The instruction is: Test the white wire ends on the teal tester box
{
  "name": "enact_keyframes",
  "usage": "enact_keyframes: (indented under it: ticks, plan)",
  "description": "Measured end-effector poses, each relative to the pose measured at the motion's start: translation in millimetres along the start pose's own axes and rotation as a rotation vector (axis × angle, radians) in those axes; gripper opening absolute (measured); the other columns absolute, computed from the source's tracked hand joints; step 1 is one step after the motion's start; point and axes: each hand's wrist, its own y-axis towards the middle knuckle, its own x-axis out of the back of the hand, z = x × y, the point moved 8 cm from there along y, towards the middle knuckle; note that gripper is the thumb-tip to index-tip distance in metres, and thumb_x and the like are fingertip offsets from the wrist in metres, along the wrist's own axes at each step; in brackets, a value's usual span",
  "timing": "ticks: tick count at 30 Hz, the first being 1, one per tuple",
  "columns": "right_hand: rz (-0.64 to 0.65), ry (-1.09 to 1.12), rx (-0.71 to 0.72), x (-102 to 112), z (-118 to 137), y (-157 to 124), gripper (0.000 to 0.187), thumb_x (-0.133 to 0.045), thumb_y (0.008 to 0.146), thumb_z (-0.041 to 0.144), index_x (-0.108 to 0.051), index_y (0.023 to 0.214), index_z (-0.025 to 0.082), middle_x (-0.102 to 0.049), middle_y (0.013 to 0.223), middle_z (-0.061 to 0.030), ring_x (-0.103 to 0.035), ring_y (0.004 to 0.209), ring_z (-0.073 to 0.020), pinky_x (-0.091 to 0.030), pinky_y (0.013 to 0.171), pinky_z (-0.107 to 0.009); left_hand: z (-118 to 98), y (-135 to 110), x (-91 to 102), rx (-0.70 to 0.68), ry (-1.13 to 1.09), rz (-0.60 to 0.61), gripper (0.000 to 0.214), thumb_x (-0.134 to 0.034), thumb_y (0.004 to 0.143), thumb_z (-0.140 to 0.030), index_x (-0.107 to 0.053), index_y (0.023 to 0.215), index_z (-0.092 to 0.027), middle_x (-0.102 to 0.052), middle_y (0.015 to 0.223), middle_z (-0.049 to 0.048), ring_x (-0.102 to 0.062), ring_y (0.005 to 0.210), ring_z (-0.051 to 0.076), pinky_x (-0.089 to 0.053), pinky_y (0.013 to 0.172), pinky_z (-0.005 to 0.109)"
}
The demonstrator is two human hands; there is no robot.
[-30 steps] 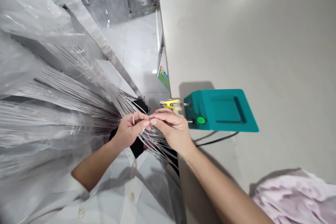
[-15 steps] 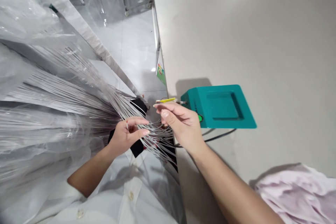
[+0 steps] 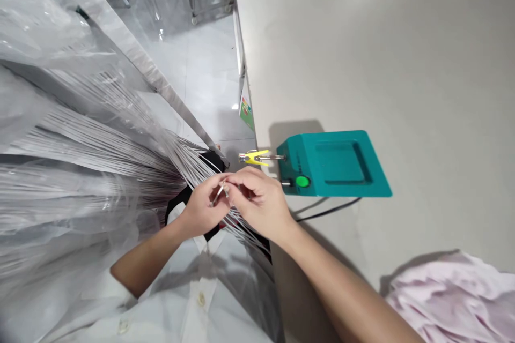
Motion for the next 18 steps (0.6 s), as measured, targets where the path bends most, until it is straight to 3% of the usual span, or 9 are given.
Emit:
enact_keyframes:
  ticks: [3, 8, 18]
  plan:
    - [0.005, 0.000, -0.013, 1, -6, 1, 0.005, -0.058, 0.079, 0.020, -0.062, 0.076, 0.020, -0.062, 0.069, -0.0022, -0.057, 0.063, -0.0133, -0.048, 0.057, -0.027, 2, -2, 11.0, 0.052, -0.267, -0.144, 0.016, -0.061, 0.076, -0.022, -0.061, 0.090, -0.015, -0.064, 0.081, 0.0032, -0.058, 0.071, 0.011, -0.048, 0.068, 0.022]
    - [0.001, 0.041, -0.003, 1, -7, 2, 0.009, -0.054, 0.083, 0.019, -0.064, 0.083, 0.021, -0.065, 0.077, -0.0036, -0.060, 0.073, -0.0150, -0.050, 0.064, -0.030, 6, -5, 24.0, 0.110, -0.329, -0.284, 0.012, -0.068, 0.069, -0.025, -0.067, 0.076, -0.014, -0.067, 0.073, 0.0021, -0.059, 0.059, 0.009, -0.052, 0.062, 0.023]
    - [-0.022, 0.030, -0.005, 1, -10, -1, 0.004, -0.060, 0.080, 0.020, -0.063, 0.079, 0.022, -0.065, 0.074, -0.0021, -0.060, 0.067, -0.0145, -0.049, 0.063, -0.030, 12, -3, 16.4, 0.203, -0.389, -0.193, 0.012, -0.069, 0.068, -0.024, -0.067, 0.072, -0.013, -0.065, 0.062, 0.0010, -0.053, 0.048, 0.006, -0.047, 0.049, 0.019]
